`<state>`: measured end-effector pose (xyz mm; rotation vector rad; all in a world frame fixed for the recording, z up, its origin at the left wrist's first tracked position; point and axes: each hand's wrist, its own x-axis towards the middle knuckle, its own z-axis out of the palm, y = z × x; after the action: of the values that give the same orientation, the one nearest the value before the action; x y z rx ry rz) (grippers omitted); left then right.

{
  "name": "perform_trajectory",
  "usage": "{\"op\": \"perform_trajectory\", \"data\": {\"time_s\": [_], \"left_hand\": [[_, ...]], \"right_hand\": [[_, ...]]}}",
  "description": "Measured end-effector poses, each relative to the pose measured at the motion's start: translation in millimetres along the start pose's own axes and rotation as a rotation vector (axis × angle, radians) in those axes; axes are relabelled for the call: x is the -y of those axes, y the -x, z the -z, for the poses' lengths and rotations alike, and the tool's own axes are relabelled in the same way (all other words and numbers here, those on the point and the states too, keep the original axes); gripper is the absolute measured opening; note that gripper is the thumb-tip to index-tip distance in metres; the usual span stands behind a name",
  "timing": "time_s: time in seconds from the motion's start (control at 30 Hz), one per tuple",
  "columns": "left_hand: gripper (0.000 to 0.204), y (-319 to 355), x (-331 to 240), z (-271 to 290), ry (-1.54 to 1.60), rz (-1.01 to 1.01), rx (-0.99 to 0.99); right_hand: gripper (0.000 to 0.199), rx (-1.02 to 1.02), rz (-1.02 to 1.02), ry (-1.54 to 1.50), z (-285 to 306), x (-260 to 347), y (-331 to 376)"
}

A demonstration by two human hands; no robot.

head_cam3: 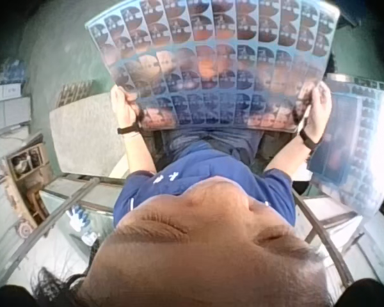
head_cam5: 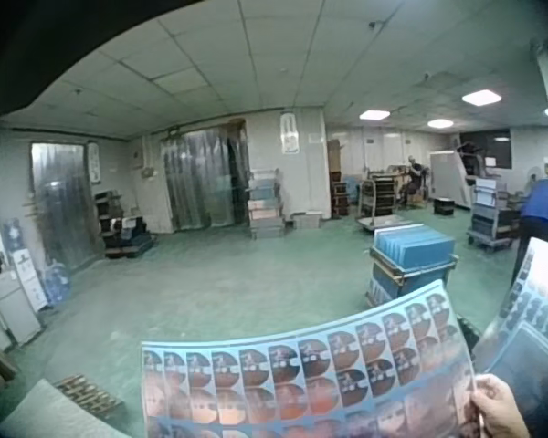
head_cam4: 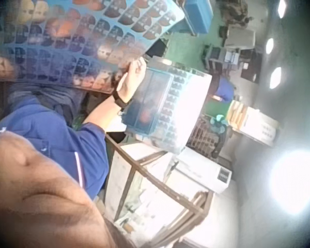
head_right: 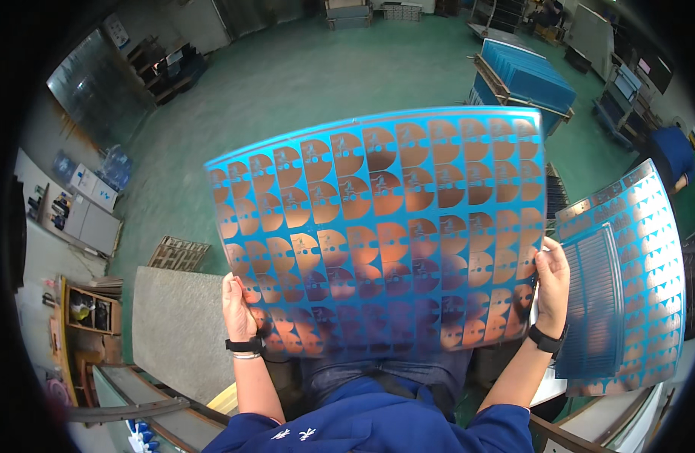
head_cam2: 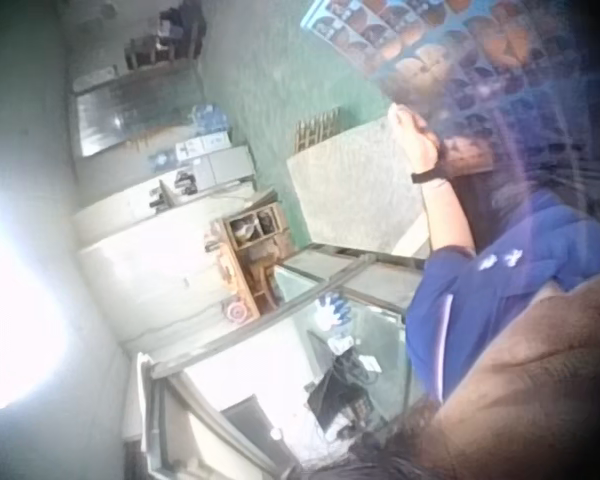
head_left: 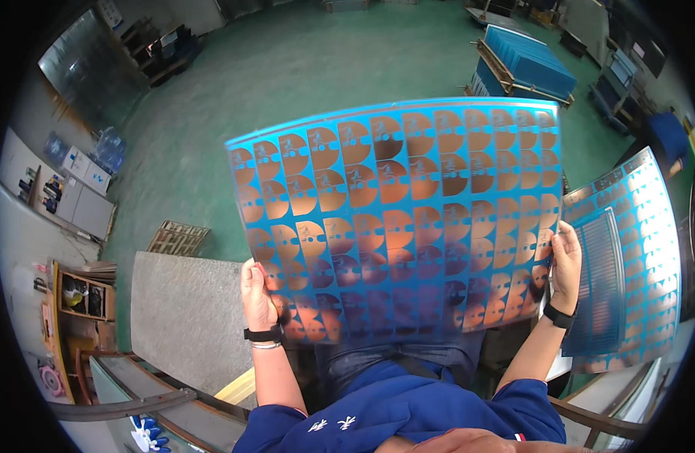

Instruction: Inspecting patterned metallic sheets and placing them into a vertical storage rack.

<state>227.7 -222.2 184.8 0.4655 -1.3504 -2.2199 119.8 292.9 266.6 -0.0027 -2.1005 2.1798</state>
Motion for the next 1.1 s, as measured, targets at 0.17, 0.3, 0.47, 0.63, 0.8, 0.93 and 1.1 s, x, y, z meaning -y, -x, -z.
{"op": "perform_trajectory", "data": {"time_s": [0.17,0.3,0.47,0.63,0.8,0.93,1.1], "left_hand": [[0.012,-8,-2,-13,0.072,-0.216,0.217],[0.02,-38,11,-9,-0.077,-0.592,0.556],[0.032,-4,-1,-41,-0.196,0.004,0.275],[0.028,3,5,-37,0.116,0.173,0.255],[0.026,5,-3,-39,0.139,0.24,0.289],[0.027,6,1,-33,0.165,0.26,0.306],[0.028,8,3,-29,0.121,0.25,0.279]], "right_hand": [[0.023,-0.107,0.243,-0.258,-1,-22,-16],[0.032,-0.167,0.479,-0.283,0,-33,-42],[0.033,0.071,0.49,-0.668,-2,-76,-51],[0.035,0.119,0.452,-0.794,-15,-83,-46],[0.037,0.123,0.412,-0.848,-23,-87,-41],[0.038,0.127,0.393,-0.874,-25,-87,-37],[0.039,0.144,0.379,-0.915,-24,-86,-32]]}}
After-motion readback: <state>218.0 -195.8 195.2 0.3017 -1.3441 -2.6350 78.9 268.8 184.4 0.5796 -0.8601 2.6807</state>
